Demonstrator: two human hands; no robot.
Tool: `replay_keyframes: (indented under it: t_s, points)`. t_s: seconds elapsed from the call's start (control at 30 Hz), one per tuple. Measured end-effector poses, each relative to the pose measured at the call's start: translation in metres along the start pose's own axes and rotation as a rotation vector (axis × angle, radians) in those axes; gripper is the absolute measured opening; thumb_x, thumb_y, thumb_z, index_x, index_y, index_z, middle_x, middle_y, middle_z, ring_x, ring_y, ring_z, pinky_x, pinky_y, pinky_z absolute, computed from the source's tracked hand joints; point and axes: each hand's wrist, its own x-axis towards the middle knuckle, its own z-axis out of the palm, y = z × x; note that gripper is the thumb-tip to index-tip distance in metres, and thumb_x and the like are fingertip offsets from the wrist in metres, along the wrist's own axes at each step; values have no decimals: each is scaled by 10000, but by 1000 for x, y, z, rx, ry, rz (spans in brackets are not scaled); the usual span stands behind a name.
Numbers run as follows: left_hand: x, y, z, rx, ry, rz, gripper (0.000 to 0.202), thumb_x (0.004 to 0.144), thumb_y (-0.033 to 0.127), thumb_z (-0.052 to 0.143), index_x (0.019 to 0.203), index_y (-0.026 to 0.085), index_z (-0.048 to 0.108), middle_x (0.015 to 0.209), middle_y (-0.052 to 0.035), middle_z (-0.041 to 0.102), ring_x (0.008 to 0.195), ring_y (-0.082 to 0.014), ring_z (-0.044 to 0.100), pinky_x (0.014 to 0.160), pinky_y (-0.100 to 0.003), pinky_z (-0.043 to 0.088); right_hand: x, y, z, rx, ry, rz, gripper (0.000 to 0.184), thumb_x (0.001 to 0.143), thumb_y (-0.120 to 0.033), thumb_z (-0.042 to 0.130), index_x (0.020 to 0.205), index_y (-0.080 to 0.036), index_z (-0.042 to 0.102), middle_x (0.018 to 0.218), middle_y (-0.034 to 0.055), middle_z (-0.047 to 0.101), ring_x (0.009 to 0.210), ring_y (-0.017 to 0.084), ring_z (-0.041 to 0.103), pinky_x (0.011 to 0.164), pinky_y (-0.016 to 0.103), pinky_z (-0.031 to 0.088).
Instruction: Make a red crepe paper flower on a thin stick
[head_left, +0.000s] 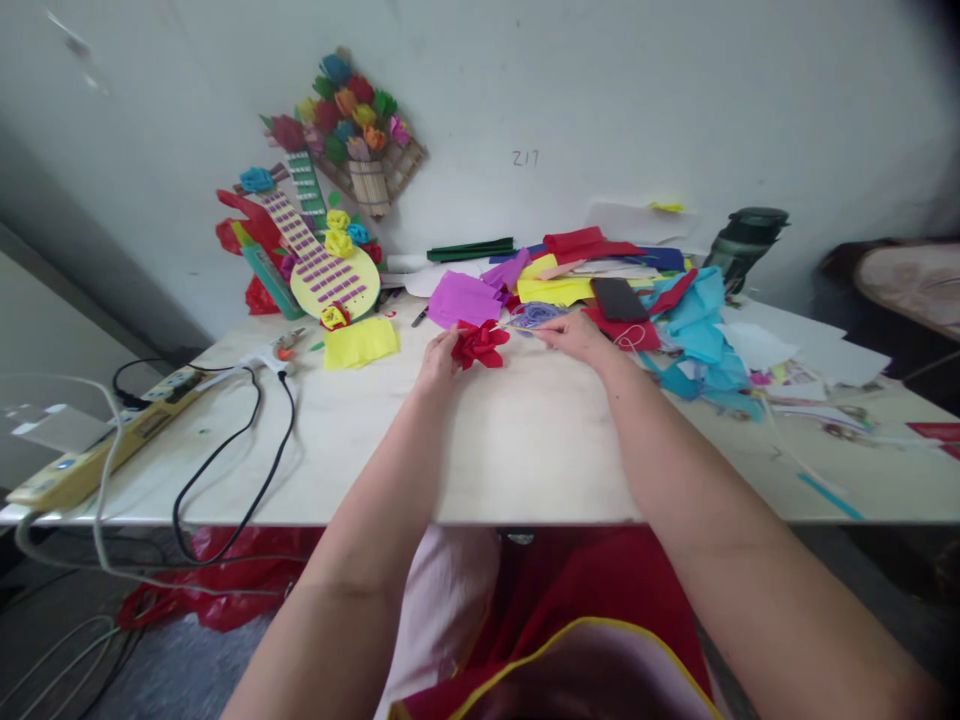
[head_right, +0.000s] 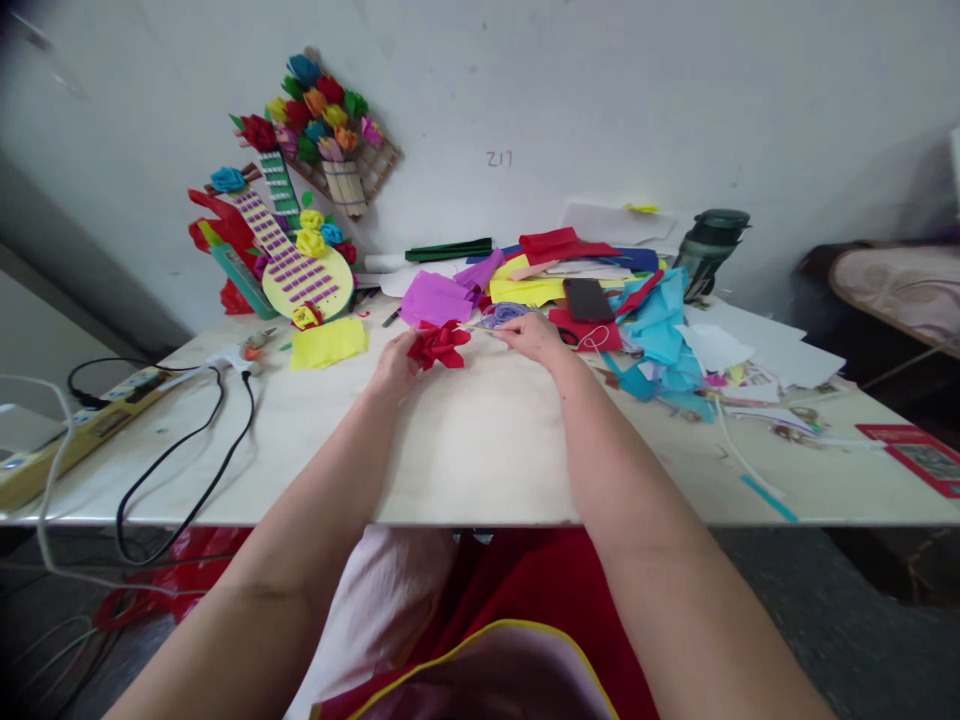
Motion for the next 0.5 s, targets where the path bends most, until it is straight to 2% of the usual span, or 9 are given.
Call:
replay_keyframes:
  t_s: [0.13,0.3,0.4,0.5]
  points:
    - [-2,-2,5,-101,-56,18,305,752,363,652,940,126,624,712,-31,653,621,-110,579,513,-219,337,-2,-16,6,173,54,33,365,738,-471,577,788,-154,751,584,20,651,531,124,540,551,264,441]
    - [-6,-1,10,-184,-120,47,251,778,296,623,975,142,635,854,-59,679,828,-147,613,642,-226,408,-2,-38,14,359,118,162,273,708,-372,620,793,-136,725,840,77,725,813,168,642,758,286,482]
    - [-10,0,15,-190,-165,33,266,795,316,608,1008,158,635,910,-62,681,860,-149,600,669,-229,421,0,-42,21,462,115,214,378,701,-463,620,850,-129,716,832,81,725,808,172,652,739,280,486]
    - [-14,3,20,-165,-206,-5,271,824,327,567,1039,174,626,987,-62,667,868,-144,588,714,-237,437,3,-39,28,465,79,183,463,714,-549,578,878,-135,703,756,64,715,727,163,655,664,260,486]
